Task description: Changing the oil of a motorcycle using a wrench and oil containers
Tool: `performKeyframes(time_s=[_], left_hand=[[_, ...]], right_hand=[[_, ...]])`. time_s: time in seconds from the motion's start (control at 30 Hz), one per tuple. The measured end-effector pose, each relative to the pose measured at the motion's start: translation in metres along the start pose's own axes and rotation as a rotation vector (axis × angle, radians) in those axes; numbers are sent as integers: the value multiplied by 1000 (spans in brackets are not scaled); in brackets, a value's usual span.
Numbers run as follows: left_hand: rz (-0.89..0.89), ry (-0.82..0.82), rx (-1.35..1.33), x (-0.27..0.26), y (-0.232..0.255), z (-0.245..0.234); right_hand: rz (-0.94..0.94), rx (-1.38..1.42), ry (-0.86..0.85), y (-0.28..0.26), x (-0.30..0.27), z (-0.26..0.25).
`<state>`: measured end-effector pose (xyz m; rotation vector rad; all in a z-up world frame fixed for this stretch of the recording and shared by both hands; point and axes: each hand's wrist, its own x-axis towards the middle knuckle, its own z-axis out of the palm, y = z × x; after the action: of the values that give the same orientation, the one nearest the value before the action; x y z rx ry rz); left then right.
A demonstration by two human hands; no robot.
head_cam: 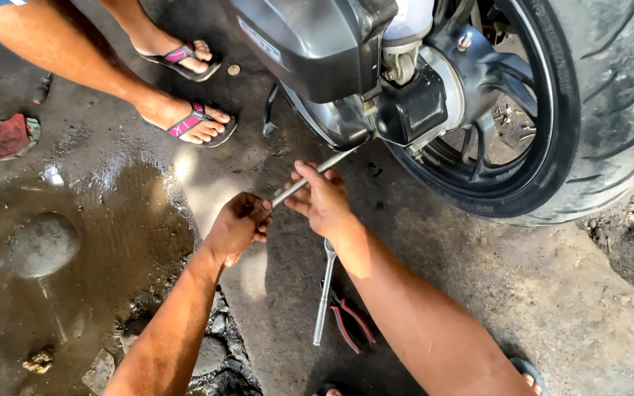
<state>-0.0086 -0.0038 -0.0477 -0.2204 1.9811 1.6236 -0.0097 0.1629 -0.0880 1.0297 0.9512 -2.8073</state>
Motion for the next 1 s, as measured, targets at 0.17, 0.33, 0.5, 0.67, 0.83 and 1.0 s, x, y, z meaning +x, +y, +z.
performKeyframes(time_s=[0.17,0.33,0.5,0.67,0.83,1.0], left_hand=[[214,24,20,16,-26,-2],[-49,-63,-37,-3,6,0],[-96,-91,-57,2,10,-1],[-27,-125,99,-4,12,-4],[68,20,429,27,-8,-7],[-41,-107,218,12,1,-19]], right_hand=[[-88,-230,180,17,37,-14],[-60,-45,-58,2,23,-12],[-33,100,-186,5,30,-18],[37,104,-173,5,41,-23],[32,-35,-69,-20,42,-39],[27,-82,-56,-41,29,-52]])
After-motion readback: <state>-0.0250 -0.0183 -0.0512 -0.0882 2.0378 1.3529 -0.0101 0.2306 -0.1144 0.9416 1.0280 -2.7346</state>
